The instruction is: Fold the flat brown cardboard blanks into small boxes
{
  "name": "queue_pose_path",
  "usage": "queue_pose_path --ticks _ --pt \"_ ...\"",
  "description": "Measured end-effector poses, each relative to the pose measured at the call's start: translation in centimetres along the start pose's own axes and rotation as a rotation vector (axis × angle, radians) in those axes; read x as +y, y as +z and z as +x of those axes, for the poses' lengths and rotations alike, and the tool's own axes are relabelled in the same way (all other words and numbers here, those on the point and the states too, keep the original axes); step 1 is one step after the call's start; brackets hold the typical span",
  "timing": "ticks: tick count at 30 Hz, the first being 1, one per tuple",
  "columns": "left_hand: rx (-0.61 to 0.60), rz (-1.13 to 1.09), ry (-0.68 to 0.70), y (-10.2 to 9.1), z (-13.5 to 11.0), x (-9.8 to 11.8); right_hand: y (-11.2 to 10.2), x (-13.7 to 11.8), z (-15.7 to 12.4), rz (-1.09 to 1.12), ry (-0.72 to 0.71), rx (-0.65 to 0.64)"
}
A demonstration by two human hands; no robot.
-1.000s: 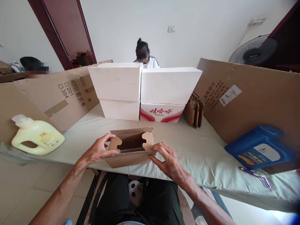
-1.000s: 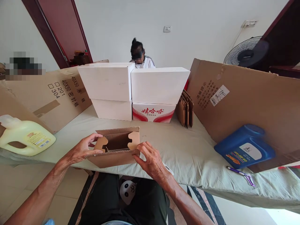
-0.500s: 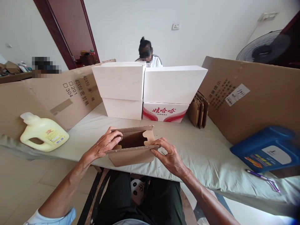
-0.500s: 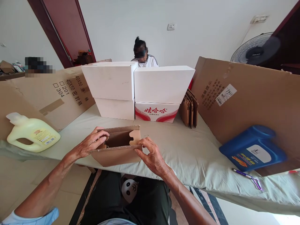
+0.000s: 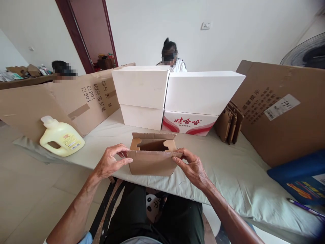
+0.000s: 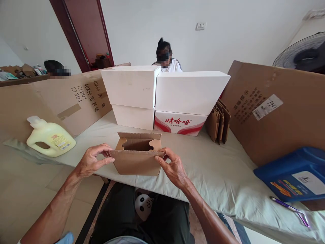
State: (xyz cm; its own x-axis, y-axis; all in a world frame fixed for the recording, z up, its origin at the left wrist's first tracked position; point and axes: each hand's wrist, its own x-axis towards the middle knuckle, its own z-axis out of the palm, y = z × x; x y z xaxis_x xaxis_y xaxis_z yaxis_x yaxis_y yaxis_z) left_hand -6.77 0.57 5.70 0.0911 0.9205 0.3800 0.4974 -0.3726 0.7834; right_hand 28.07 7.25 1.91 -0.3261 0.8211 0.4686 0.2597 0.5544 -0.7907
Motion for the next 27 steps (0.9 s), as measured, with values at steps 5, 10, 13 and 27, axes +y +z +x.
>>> queue_pose_path --ticks 5,10,13,27 --pt "-0.006 0.043 0.042 0.0 -0.5 0.3 0.2 -0.1 -0.1 -0.017 -0.023 -0.018" --pt "-0.164 -0.097 -0.035 -1.5 0.3 -0.4 -0.5 -0.4 -0.3 -0.011 -0.052 -0.107" --pt "-0.380 -0.040 -0.060 -1.6 2.0 -0.3 -1.0 -0.7 -0.2 -0.013 -0.051 -0.170" --pt "-0.452 0.435 0.274 -2.9 3.2 1.2 -1.2 -1.2 -0.6 -0.031 -0.047 -0.185"
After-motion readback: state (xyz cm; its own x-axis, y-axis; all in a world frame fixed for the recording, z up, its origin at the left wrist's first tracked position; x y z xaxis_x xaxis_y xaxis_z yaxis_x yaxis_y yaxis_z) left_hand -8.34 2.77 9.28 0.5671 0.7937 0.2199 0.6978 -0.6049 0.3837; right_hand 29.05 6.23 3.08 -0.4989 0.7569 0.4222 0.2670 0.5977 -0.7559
